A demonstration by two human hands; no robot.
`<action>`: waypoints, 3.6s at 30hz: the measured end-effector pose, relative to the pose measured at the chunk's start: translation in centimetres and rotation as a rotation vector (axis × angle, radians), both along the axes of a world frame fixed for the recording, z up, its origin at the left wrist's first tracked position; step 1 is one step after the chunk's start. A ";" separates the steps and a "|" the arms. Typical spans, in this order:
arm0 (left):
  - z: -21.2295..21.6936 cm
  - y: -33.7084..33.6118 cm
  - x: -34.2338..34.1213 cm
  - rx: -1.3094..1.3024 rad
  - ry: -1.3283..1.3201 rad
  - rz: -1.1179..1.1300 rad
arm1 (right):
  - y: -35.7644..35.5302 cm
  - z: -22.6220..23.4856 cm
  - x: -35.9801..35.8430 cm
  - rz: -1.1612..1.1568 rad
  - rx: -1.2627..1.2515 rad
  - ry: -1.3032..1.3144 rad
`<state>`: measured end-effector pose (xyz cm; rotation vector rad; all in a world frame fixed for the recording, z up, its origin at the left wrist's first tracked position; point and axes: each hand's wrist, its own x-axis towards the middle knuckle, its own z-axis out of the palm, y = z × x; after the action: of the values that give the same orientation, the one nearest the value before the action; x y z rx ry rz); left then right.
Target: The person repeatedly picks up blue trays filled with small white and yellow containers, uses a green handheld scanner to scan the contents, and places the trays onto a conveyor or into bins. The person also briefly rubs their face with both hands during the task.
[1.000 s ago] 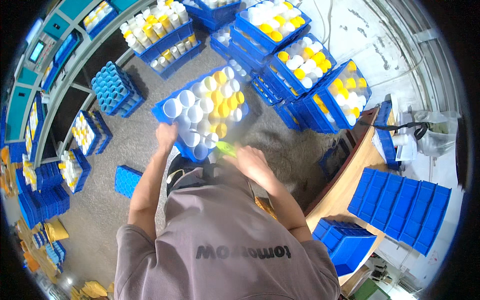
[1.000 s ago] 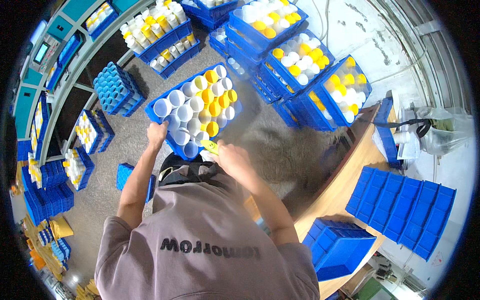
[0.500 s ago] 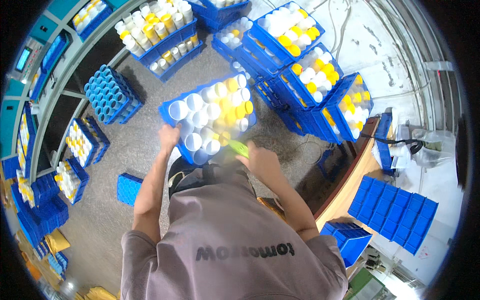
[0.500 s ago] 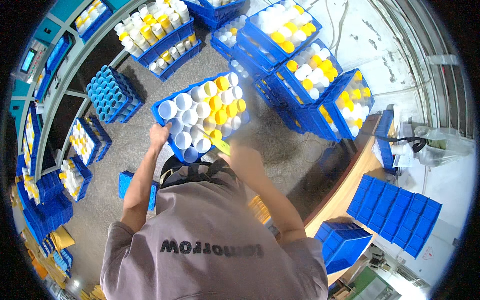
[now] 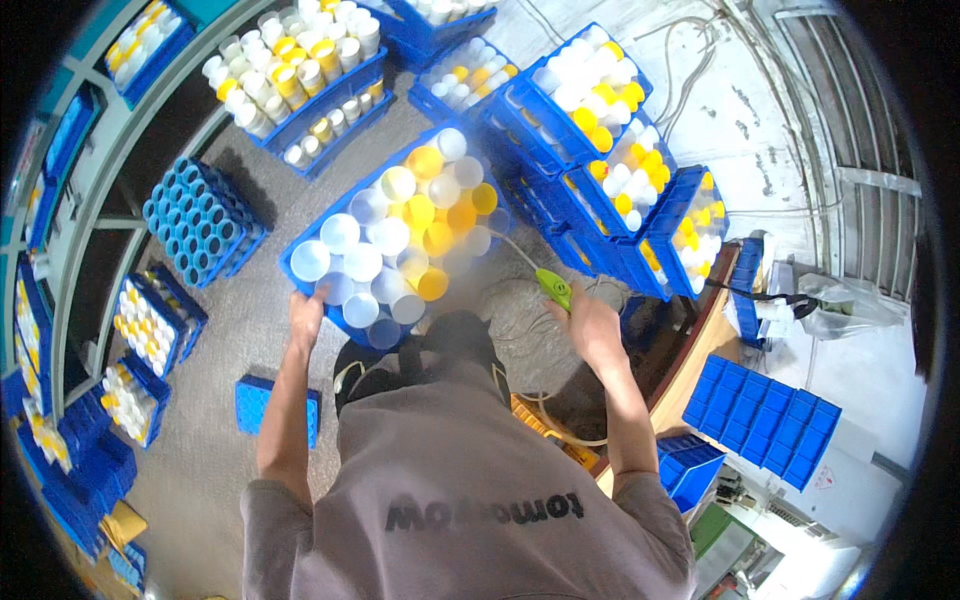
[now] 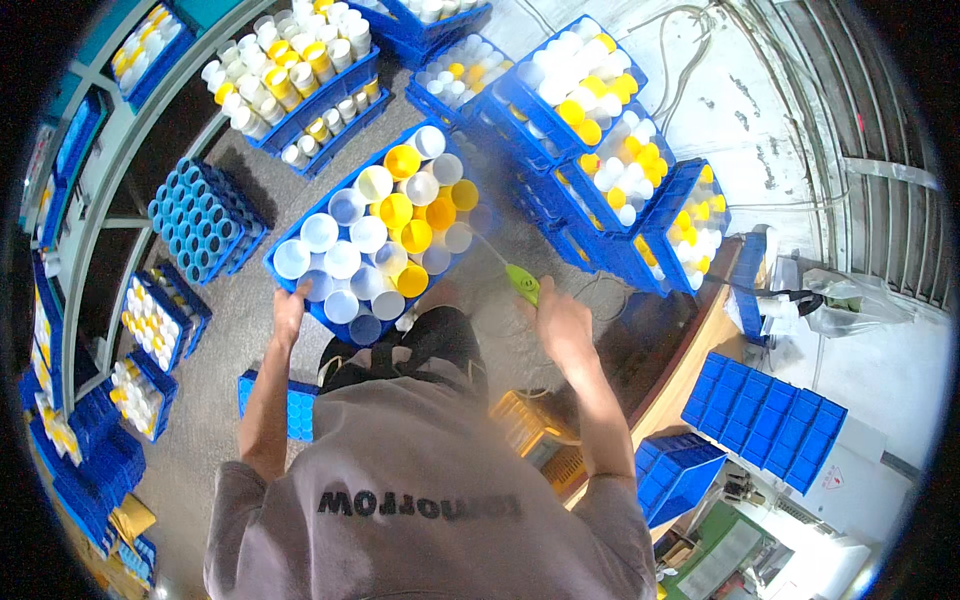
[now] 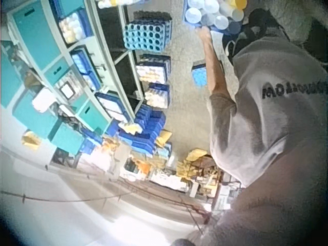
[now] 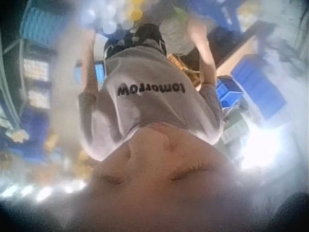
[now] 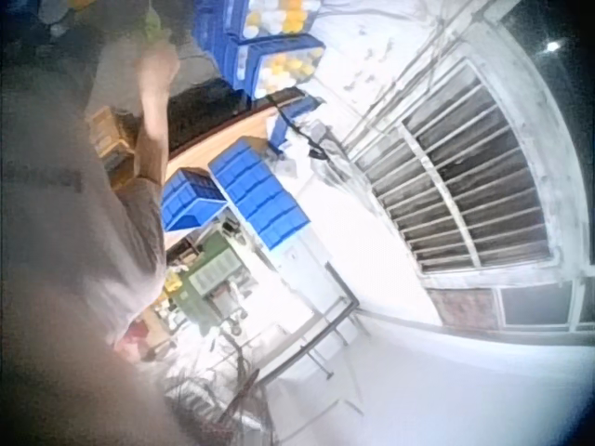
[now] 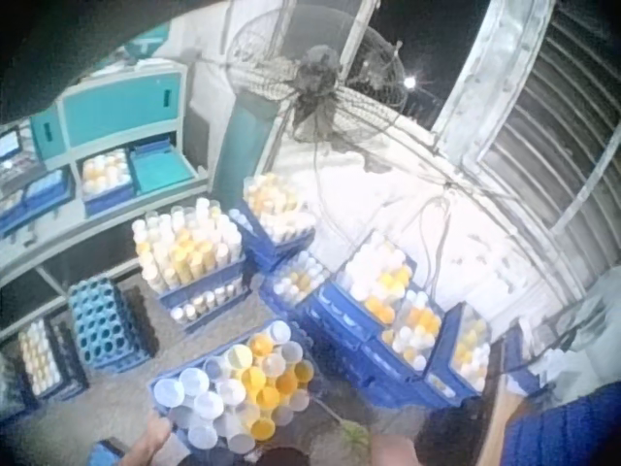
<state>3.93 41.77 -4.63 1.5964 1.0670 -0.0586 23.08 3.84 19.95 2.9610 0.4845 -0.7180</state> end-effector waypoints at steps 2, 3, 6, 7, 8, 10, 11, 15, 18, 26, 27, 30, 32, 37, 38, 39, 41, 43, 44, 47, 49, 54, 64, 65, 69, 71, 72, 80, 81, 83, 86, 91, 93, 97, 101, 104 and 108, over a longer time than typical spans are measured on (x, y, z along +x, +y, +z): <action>-0.2 0.5 -0.1 -0.040 -0.043 0.006 | 1.2 0.5 2.2 -0.025 0.048 -0.048; -0.3 0.6 -0.1 -0.048 -0.057 0.012 | 2.0 0.6 3.5 -0.007 0.058 -0.069; -0.5 1.2 0.7 -0.041 -0.290 0.133 | 5.0 0.7 7.8 0.018 0.124 -0.132; -0.4 1.6 0.9 -0.069 -0.195 0.152 | 6.0 0.5 9.2 0.034 0.120 -0.142; -0.4 1.9 1.6 -0.057 -0.221 0.161 | 6.8 0.2 10.8 0.076 0.147 -0.162; -0.2 2.6 2.9 -0.071 -0.198 0.227 | 7.9 -1.0 13.4 0.104 0.154 -0.166; 0.1 3.3 3.7 -0.104 -0.232 0.260 | 8.4 -2.0 14.6 0.161 0.204 -0.195; 1.5 6.2 9.1 -0.163 -0.333 0.554 | 7.9 -5.4 19.5 0.117 0.174 -0.116; 3.7 10.0 12.6 -0.366 -0.329 0.678 | 7.2 -8.1 22.5 -0.015 0.165 -0.030; 5.3 23.7 28.5 -0.621 -0.684 0.830 | 14.3 -13.6 28.0 -0.149 0.237 0.096; 4.7 26.7 32.1 -0.612 -0.719 0.855 | 15.7 -14.1 28.6 -0.132 0.264 0.084; 3.0 37.2 43.7 -0.666 -0.715 0.917 | 20.6 -15.1 30.0 -0.106 0.373 0.039; 2.0 43.6 51.2 -0.645 -0.628 1.112 | 23.5 -14.9 29.8 -0.161 0.336 0.020; 0.2 55.0 63.8 -0.731 -0.787 1.387 | 30.0 -14.1 29.3 -0.279 0.188 0.075; 0.0 56.5 65.4 -0.680 -0.761 1.410 | 31.1 -14.1 28.7 -0.341 0.192 0.102; -0.2 58.0 66.9 -0.646 -0.723 1.447 | 32.4 -14.2 28.1 -0.437 0.188 0.148; -0.8 60.2 68.8 -0.503 -0.758 1.174 | 34.0 -13.7 27.3 -0.474 0.221 0.179; -1.5 58.6 70.8 -0.344 -0.773 0.892 | 35.5 -13.1 27.1 -0.550 0.244 0.206; -1.6 56.6 71.4 -0.224 -0.629 0.615 | 36.4 -13.1 27.2 -0.525 0.275 0.179; -0.4 45.0 69.7 0.629 -0.359 -0.409 | 38.3 -13.8 27.7 -0.487 0.333 0.172; 2.7 32.9 65.1 0.480 -0.610 -0.789 | 38.1 -15.4 28.7 -0.426 0.400 0.202; 12.3 13.9 50.0 0.324 -1.160 -1.503 | 33.3 -21.6 26.7 -0.311 0.935 -0.025; 16.5 -6.2 37.4 0.262 -1.295 -2.176 | 19.6 -24.7 7.6 -0.678 0.535 -0.103; 16.4 -8.9 35.9 0.271 -1.292 -2.223 | 17.9 -25.4 6.7 -0.678 0.568 -0.273; 15.9 -19.2 31.4 0.150 -1.528 -2.251 | 11.2 -24.1 3.0 -0.708 0.559 -0.640; 16.6 -23.3 31.3 0.211 -1.621 -2.212 | 6.6 -20.5 1.5 -0.726 0.609 -0.571; 17.1 -25.1 31.6 0.228 -1.631 -2.184 | 4.0 -18.4 0.7 -0.723 0.643 -0.543; 17.7 -45.7 33.6 0.170 -1.759 -2.175 | -14.5 -10.3 3.3 -0.906 0.685 -0.920; 18.0 -48.4 34.2 0.079 -1.820 -2.142 | -17.3 -9.9 4.0 -0.965 0.843 -0.892; 18.9 -53.1 35.9 0.216 -1.748 -2.110 | -24.1 -8.8 5.0 -1.133 1.070 -0.709; 19.8 -58.3 38.7 0.359 -1.458 -1.995 | -35.5 -7.5 7.0 -1.460 0.684 -0.425; 18.3 -59.7 43.5 0.453 -1.096 -1.892 | -57.2 -8.2 9.1 -1.496 0.464 -0.439; 17.2 -59.1 43.8 0.543 -0.890 -1.841 | -65.7 -8.8 11.5 -1.517 0.415 -0.447; 16.2 -55.2 38.7 0.602 -0.454 -1.501 | -81.6 -6.1 16.8 -1.241 0.169 -0.557; 15.4 -54.4 32.4 0.333 -0.079 -1.244 | -86.0 -5.0 25.4 -0.985 0.062 -0.573; 15.9 -55.9 29.6 0.045 -0.096 -0.969 | -77.8 -8.5 31.2 -0.700 0.074 -0.500; 19.0 -56.9 29.2 -0.290 -0.273 -0.523 | -49.5 -13.4 29.9 0.059 0.581 -0.273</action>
<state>33.09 -15.13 14.36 1.5252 0.3921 -0.3224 53.03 -45.62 6.57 3.4707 0.8789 -0.1708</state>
